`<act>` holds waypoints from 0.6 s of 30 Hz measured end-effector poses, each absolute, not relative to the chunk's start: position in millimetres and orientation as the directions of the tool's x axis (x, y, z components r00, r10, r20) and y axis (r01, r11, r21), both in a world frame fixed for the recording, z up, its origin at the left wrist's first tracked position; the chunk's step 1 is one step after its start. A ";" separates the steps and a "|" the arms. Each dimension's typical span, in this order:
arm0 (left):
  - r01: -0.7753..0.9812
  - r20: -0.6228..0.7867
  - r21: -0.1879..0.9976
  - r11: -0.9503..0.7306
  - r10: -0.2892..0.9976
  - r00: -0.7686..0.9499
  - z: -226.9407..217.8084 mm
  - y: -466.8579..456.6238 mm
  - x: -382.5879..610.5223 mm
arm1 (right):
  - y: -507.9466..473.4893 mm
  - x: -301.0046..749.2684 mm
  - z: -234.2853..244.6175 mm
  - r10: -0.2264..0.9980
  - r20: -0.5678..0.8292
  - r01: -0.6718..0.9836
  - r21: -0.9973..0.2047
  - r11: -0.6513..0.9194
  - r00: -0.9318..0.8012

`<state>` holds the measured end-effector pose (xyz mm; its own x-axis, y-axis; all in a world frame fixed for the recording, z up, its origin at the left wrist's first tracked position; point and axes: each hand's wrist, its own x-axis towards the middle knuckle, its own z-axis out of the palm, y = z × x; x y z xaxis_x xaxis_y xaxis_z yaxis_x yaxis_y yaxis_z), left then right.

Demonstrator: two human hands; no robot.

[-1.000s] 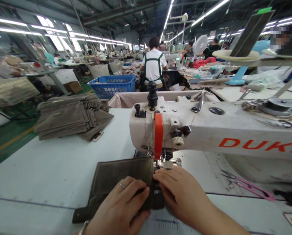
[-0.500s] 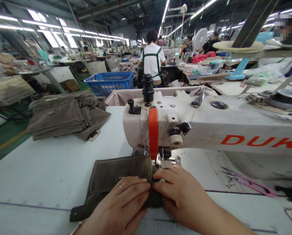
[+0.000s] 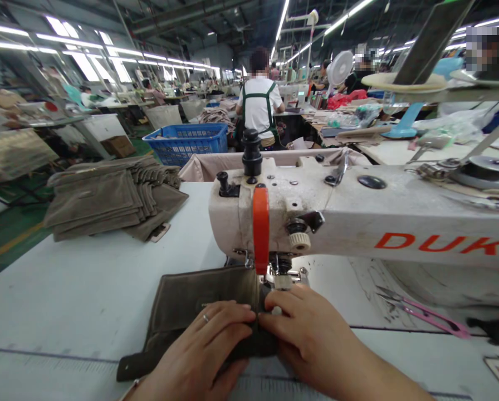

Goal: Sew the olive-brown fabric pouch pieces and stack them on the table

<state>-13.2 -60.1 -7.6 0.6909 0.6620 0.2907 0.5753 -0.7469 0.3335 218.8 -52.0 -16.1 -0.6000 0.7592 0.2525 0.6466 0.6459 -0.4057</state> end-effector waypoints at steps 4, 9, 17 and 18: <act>0.571 0.258 0.319 -0.756 0.649 0.715 -4.3 -60.0 -10.9 | -50.8 219.2 -13.1 0.755 0.233 0.628 -0.435 0.645 -0.614; 0.546 0.243 0.286 -0.788 0.611 0.754 3.4 -60.0 -6.3 | -49.3 222.0 -12.2 0.751 0.270 0.588 -0.487 0.646 -0.602; 0.517 0.230 0.305 -0.800 0.589 0.775 4.9 -52.1 -7.6 | -51.2 219.5 -26.7 0.742 0.334 0.598 -0.444 0.668 -0.581; 0.518 0.220 0.320 -0.793 0.594 0.774 3.6 -49.3 -7.8 | -51.1 219.3 -28.0 0.747 0.343 0.606 -0.438 0.664 -0.570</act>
<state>-7.8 -49.3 3.6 0.7740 0.5938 0.2201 0.5176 -0.7934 0.3203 219.3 -51.1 -28.0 -0.5699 0.7467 0.3430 0.6058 0.6638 -0.4385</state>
